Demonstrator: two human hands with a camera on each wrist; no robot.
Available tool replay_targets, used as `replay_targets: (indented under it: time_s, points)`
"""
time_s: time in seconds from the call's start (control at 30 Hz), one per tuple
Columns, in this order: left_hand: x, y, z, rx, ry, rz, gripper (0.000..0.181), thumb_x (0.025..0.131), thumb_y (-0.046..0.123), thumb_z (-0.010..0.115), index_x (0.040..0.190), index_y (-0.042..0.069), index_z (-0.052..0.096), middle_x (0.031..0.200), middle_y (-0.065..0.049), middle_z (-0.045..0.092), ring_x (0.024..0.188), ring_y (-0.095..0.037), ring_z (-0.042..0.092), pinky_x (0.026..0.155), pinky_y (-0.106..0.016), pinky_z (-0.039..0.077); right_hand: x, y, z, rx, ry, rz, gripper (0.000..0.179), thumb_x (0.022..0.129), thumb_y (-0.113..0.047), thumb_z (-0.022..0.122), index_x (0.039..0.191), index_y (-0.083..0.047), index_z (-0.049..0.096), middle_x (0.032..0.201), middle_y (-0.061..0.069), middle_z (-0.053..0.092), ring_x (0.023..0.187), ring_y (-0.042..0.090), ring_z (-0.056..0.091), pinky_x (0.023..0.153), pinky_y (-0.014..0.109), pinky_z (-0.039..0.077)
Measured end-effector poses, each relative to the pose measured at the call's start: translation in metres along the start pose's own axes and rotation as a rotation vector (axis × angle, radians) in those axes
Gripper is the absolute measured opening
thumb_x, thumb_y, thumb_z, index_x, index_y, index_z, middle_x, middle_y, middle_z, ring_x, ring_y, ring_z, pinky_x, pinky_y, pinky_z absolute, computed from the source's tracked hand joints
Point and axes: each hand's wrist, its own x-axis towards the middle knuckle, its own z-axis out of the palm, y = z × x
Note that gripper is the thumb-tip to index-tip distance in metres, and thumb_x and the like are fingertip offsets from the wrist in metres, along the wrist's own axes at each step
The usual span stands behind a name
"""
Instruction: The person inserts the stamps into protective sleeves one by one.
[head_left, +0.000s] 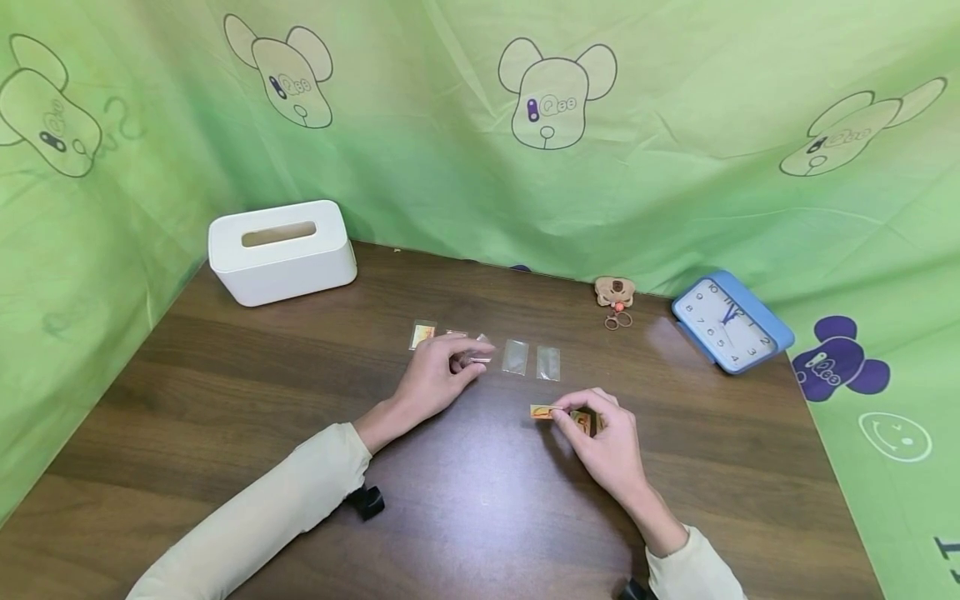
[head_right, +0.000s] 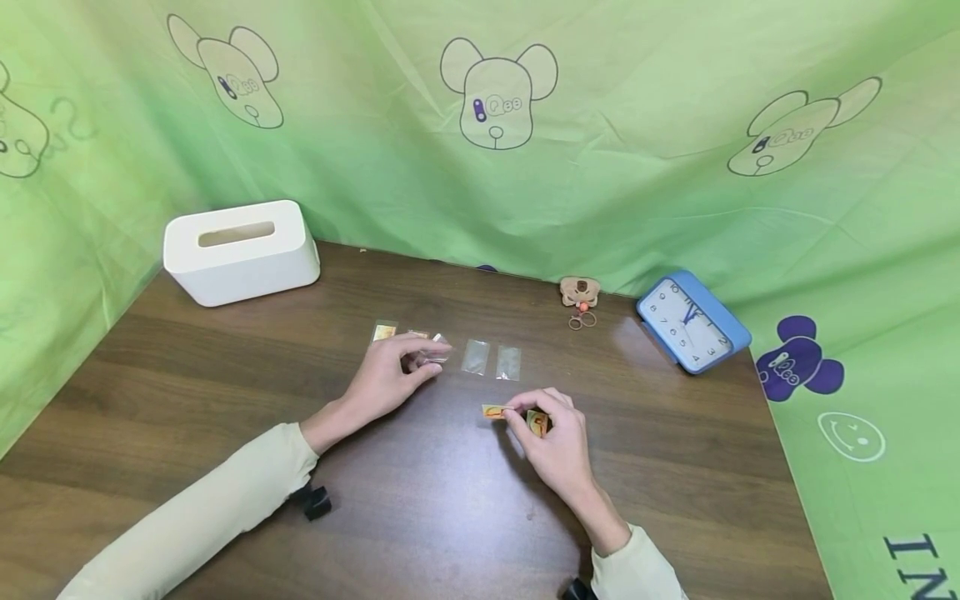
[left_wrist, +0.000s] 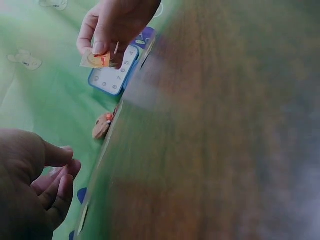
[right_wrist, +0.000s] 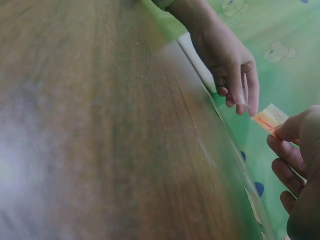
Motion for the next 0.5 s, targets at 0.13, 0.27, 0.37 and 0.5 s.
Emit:
replay_targets:
  time_s: [0.13, 0.27, 0.37, 0.5]
  points:
    - [-0.004, 0.000, -0.002, -0.032, 0.011, -0.037, 0.026, 0.091, -0.003, 0.086, 0.116, 0.003, 0.085, 0.094, -0.006, 0.079, 0.076, -0.008, 0.068, 0.072, -0.022, 0.058, -0.001, 0.001, 0.001, -0.008, 0.006, -0.002, 0.024, 0.083, 0.006, 0.092, 0.094, -0.013, 0.083, 0.088, 0.001, 0.077, 0.084, 0.026, 0.062, 0.079, 0.029, 0.043]
    - [-0.007, 0.001, -0.004, -0.023, 0.026, -0.043, 0.023, 0.094, 0.001, 0.085, 0.117, 0.004, 0.084, 0.094, -0.005, 0.078, 0.074, -0.008, 0.066, 0.070, -0.022, 0.056, -0.001, 0.000, 0.001, 0.002, 0.004, 0.000, 0.024, 0.084, 0.005, 0.092, 0.094, -0.014, 0.083, 0.088, 0.000, 0.077, 0.085, 0.026, 0.063, 0.080, 0.029, 0.043]
    - [-0.010, 0.002, -0.004, -0.028, 0.044, -0.048, 0.020, 0.098, 0.004, 0.082, 0.117, 0.005, 0.084, 0.096, -0.005, 0.077, 0.071, -0.008, 0.063, 0.068, -0.022, 0.054, 0.000, -0.002, 0.000, 0.015, -0.006, 0.000, 0.023, 0.086, 0.005, 0.091, 0.095, -0.015, 0.084, 0.089, -0.001, 0.077, 0.087, 0.026, 0.064, 0.081, 0.030, 0.045]
    - [-0.014, 0.001, -0.004, -0.066, 0.071, -0.045, 0.019, 0.099, 0.002, 0.080, 0.118, 0.005, 0.083, 0.097, -0.005, 0.078, 0.073, -0.007, 0.064, 0.068, -0.022, 0.054, 0.001, -0.004, 0.000, 0.024, -0.015, 0.000, 0.022, 0.087, 0.006, 0.089, 0.095, -0.015, 0.084, 0.089, -0.003, 0.077, 0.088, 0.026, 0.065, 0.083, 0.031, 0.046]
